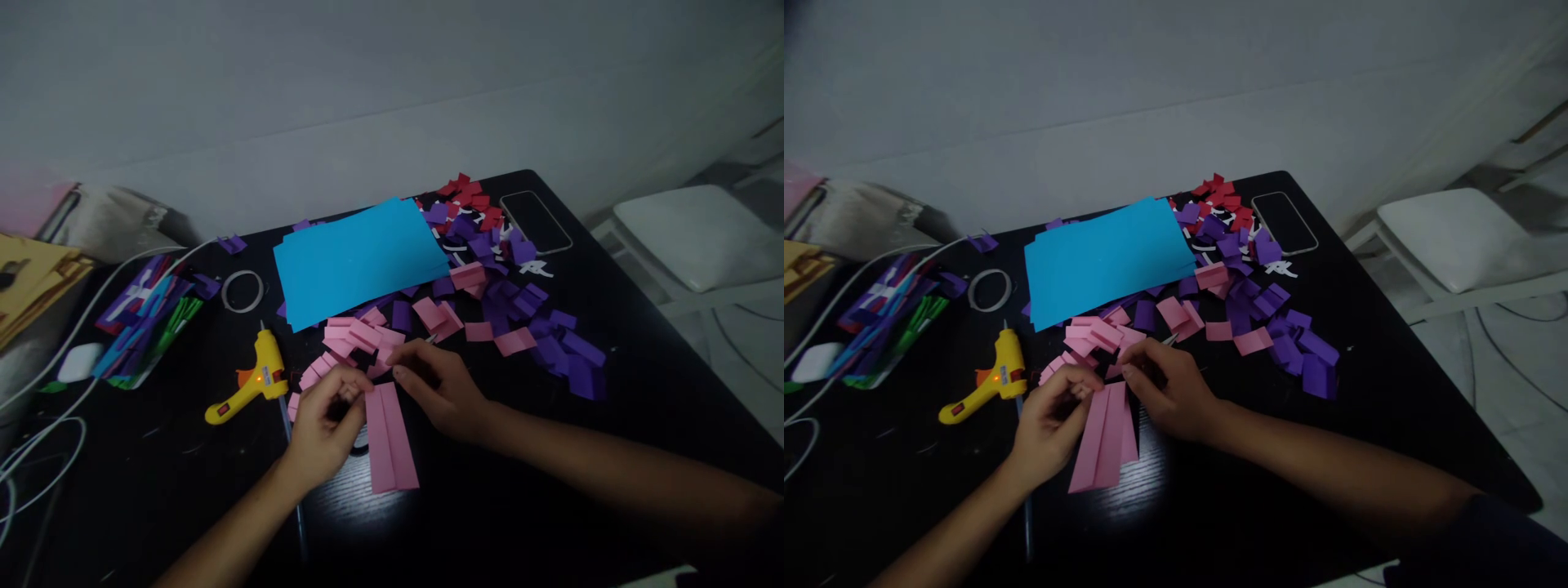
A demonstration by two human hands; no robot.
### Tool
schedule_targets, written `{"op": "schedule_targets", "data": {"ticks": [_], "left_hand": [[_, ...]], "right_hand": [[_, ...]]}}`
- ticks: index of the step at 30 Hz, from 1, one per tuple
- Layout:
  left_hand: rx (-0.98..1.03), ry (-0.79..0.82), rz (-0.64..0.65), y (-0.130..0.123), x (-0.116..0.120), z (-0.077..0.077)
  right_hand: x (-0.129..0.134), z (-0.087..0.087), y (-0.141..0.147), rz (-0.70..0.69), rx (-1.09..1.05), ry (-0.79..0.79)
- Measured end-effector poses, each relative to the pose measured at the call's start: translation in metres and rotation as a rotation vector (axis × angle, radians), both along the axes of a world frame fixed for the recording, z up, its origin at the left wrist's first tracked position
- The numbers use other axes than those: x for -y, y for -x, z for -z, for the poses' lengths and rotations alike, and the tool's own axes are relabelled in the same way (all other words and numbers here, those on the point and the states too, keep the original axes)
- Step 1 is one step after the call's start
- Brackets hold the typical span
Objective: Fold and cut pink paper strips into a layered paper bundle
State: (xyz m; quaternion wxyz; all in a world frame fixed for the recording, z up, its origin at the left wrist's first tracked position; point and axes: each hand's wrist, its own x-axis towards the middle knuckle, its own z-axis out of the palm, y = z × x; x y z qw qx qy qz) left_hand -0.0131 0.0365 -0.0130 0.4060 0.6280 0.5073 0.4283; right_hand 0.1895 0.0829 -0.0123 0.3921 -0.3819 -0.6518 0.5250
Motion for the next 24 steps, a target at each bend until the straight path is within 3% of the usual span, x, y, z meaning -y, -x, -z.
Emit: {"op": "schedule_targets", "data": {"ticks": [5,11,24], "left_hand": [[0.015,-0.018,-0.009,-0.0013,-0.0008,0.0011],[0.066,0.007,-0.034,-0.0037,-0.0014,0.0013],[0.106,0.030,-0.038,-0.0039,-0.0015,0.0011]], "right_hand": [[-0.0004,-0.0042,-0.0007,-0.009,0.031,-0.029],[-0.0007,-0.0038,-0.0013,-0.115,-0.019,0.009],[0.0005,-0.0002,-0.0019,-0.134,-0.013,-0.034]]}}
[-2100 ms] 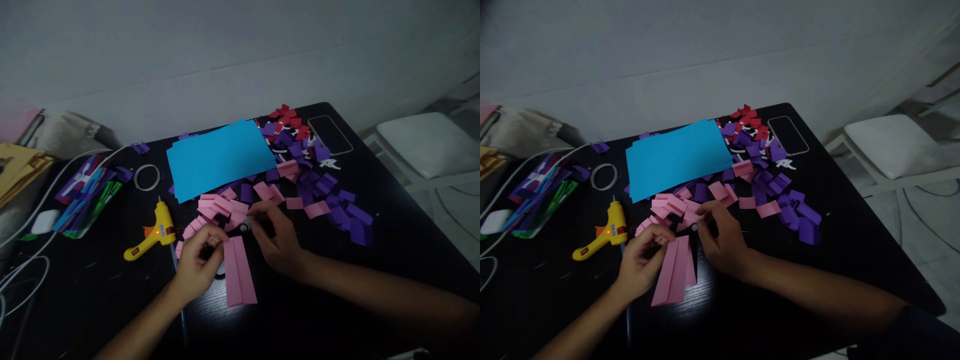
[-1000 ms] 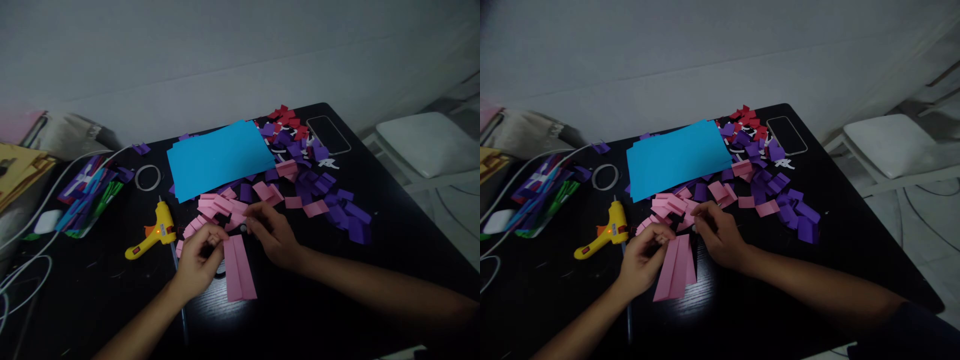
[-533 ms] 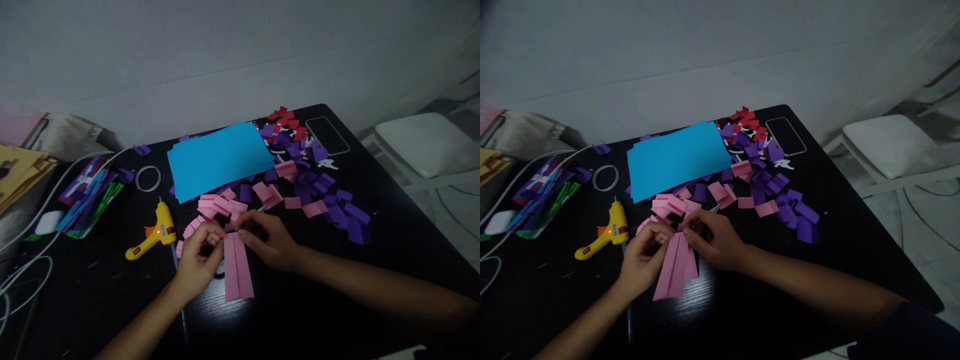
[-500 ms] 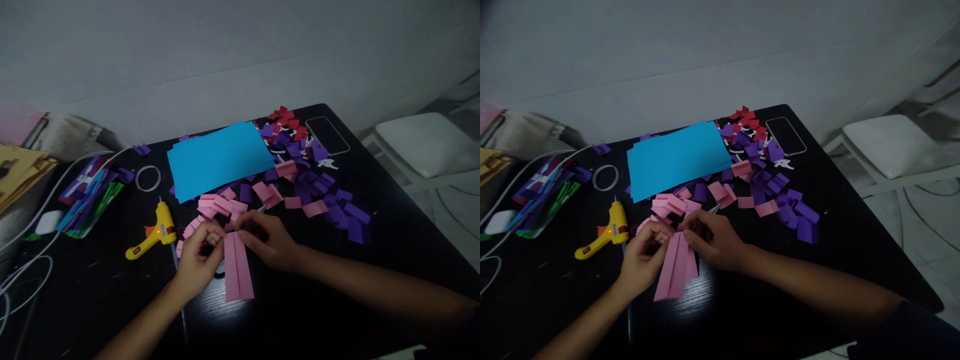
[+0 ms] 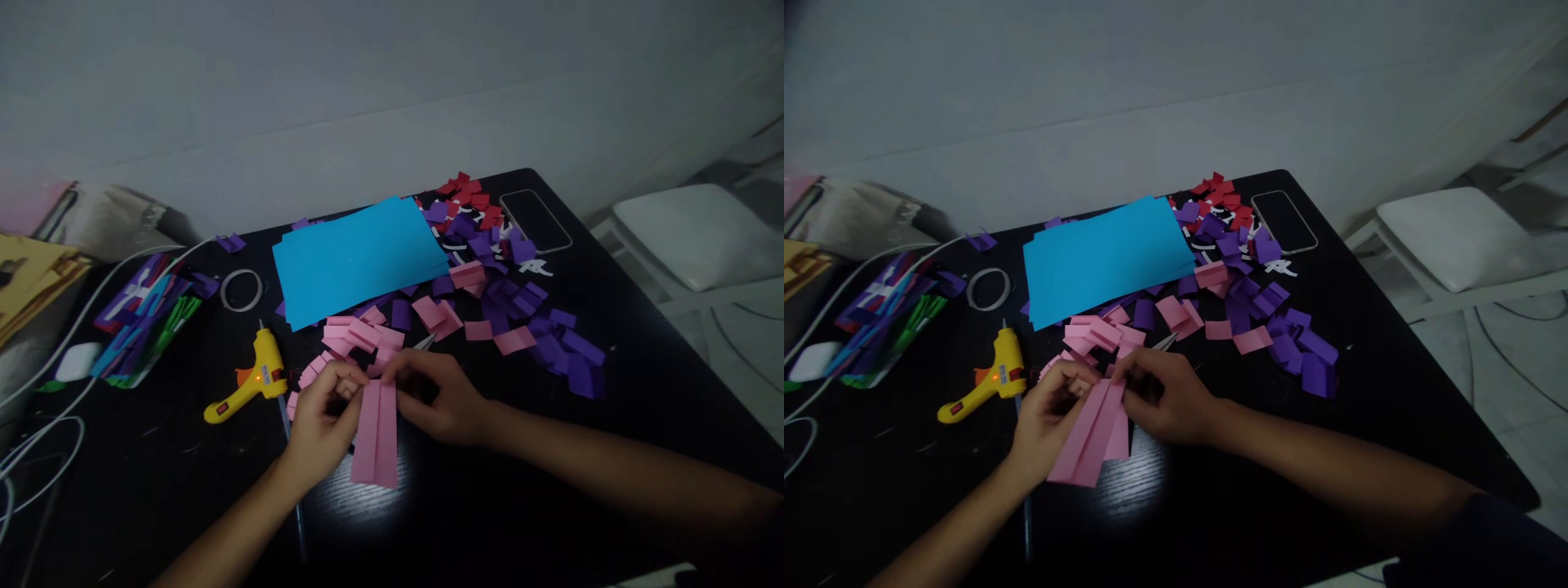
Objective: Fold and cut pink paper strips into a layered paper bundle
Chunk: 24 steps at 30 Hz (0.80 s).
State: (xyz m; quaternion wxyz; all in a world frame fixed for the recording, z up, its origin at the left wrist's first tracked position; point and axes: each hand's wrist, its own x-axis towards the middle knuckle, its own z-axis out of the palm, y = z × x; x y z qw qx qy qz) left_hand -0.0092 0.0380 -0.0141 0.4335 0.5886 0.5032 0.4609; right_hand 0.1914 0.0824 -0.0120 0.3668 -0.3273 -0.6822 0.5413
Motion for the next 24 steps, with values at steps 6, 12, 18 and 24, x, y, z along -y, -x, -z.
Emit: {"op": "schedule_targets", "data": {"ticks": [6,12,18,24], "left_hand": [[0.055,0.031,-0.004,0.001,0.000,0.004],[0.119,0.085,0.021,0.006,0.003,0.010],[0.145,0.123,0.040,0.008,0.003,0.012],[0.127,0.097,0.013,0.006,0.002,0.010]], "right_hand": [[-0.001,0.004,0.003,0.031,-0.043,-0.154],[0.002,0.001,0.004,0.051,-0.097,-0.347],[0.006,0.001,0.004,0.050,-0.068,-0.439],[0.004,0.002,0.004,0.074,-0.056,-0.439]]}}
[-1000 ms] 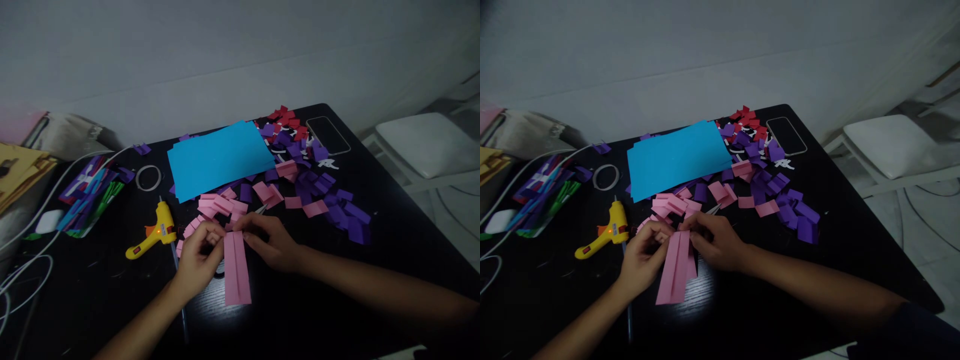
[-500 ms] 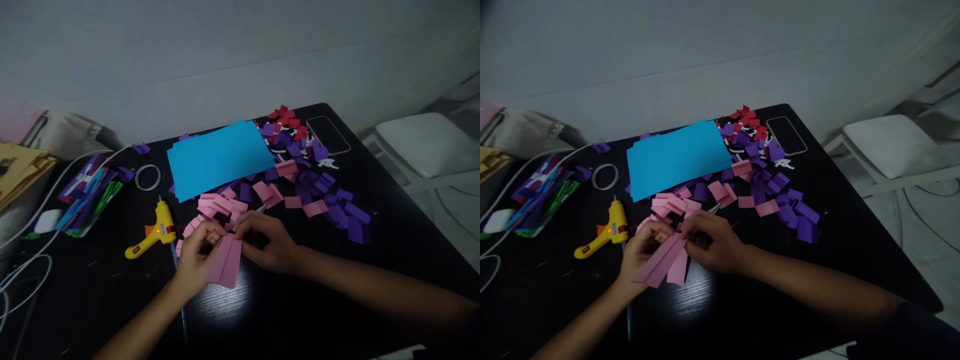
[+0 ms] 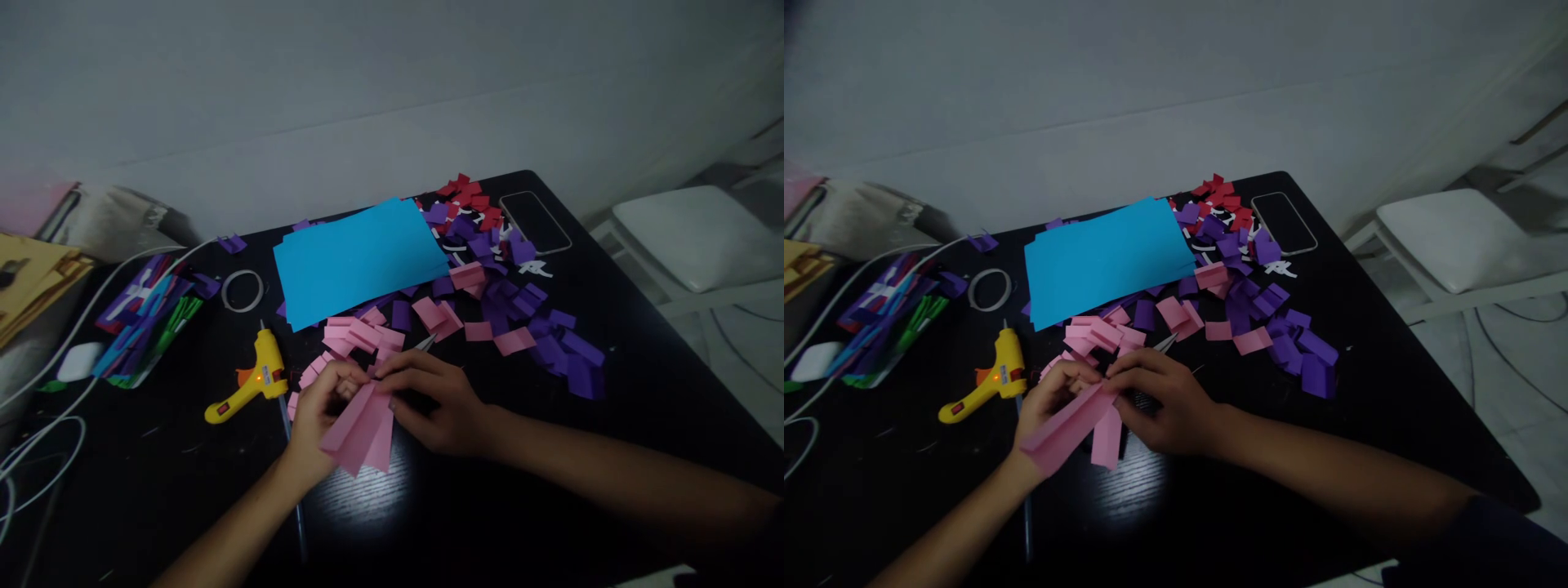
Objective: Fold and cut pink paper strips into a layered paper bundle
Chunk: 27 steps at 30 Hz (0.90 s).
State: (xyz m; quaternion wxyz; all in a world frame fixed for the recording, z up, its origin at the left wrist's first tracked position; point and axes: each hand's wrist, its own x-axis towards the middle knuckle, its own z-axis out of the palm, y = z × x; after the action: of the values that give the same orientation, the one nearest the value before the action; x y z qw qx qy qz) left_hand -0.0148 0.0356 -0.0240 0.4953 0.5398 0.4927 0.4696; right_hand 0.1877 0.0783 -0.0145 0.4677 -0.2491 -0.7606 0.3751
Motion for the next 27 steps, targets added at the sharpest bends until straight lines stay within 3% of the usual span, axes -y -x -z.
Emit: {"op": "schedule_targets", "data": {"ticks": [16,27], "left_hand": [[0.020,-0.017,0.006,0.002,0.000,0.002],[-0.111,-0.100,-0.002,-0.001,-0.001,-0.007]], "right_hand": [[0.001,-0.002,0.001,-0.055,-0.005,-0.124],[0.000,-0.007,-0.007,-0.151,-0.010,0.076]]}}
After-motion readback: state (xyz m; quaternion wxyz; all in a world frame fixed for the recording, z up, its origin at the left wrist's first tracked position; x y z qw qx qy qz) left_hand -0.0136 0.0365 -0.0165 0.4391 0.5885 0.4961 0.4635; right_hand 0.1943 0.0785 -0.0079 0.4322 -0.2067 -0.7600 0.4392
